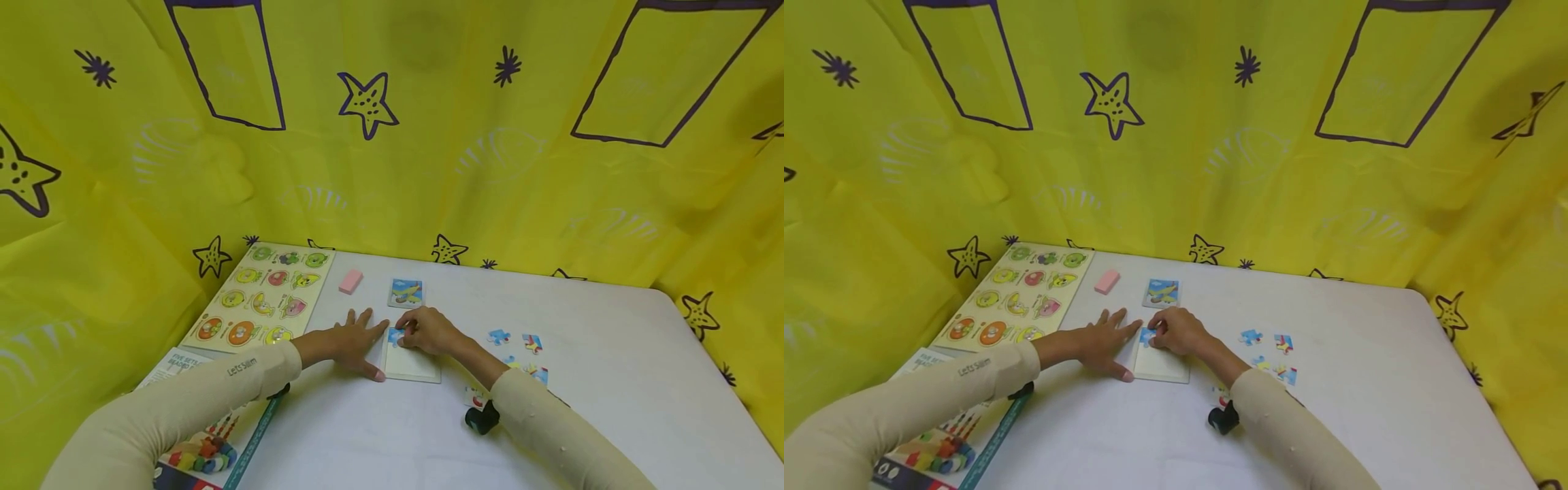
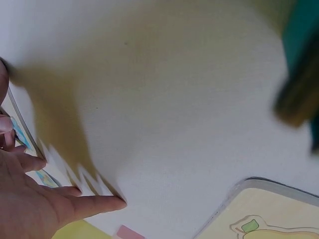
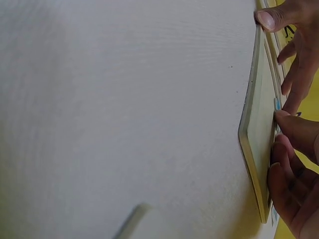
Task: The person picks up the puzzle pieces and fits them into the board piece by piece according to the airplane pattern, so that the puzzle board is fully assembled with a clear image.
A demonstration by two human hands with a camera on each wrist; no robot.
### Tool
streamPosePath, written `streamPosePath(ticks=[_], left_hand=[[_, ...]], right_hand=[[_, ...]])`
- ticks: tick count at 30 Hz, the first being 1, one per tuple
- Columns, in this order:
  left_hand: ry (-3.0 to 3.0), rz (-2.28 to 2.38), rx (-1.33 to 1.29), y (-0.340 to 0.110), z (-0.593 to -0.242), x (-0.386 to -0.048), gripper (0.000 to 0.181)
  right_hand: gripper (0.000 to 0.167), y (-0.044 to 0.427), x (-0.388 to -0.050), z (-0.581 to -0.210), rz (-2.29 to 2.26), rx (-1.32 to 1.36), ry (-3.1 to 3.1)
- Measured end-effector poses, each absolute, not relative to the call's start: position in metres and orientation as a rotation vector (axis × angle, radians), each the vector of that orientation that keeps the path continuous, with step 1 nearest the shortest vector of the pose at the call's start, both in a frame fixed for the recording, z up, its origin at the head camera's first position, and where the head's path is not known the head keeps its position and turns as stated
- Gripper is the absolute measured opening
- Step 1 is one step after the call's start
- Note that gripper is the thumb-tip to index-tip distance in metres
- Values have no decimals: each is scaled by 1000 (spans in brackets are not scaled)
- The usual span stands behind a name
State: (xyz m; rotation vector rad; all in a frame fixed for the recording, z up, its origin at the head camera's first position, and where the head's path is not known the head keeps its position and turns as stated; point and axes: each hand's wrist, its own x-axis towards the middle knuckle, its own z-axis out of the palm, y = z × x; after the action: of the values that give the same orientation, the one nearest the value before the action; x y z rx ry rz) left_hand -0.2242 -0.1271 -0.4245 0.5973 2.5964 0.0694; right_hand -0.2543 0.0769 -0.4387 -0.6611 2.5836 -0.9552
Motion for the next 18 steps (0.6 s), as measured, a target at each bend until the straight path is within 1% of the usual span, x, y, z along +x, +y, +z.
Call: streamPosePath(ticks=[10,18], left_hand=[[2594,73,587,-127,-425,-224,112],[2558,94,623,-125,-423,-219,99]], right_hand=[[18,74,-255,-442,-912,-639,2710],[19,82,-255,-440,-943,-603,2694]])
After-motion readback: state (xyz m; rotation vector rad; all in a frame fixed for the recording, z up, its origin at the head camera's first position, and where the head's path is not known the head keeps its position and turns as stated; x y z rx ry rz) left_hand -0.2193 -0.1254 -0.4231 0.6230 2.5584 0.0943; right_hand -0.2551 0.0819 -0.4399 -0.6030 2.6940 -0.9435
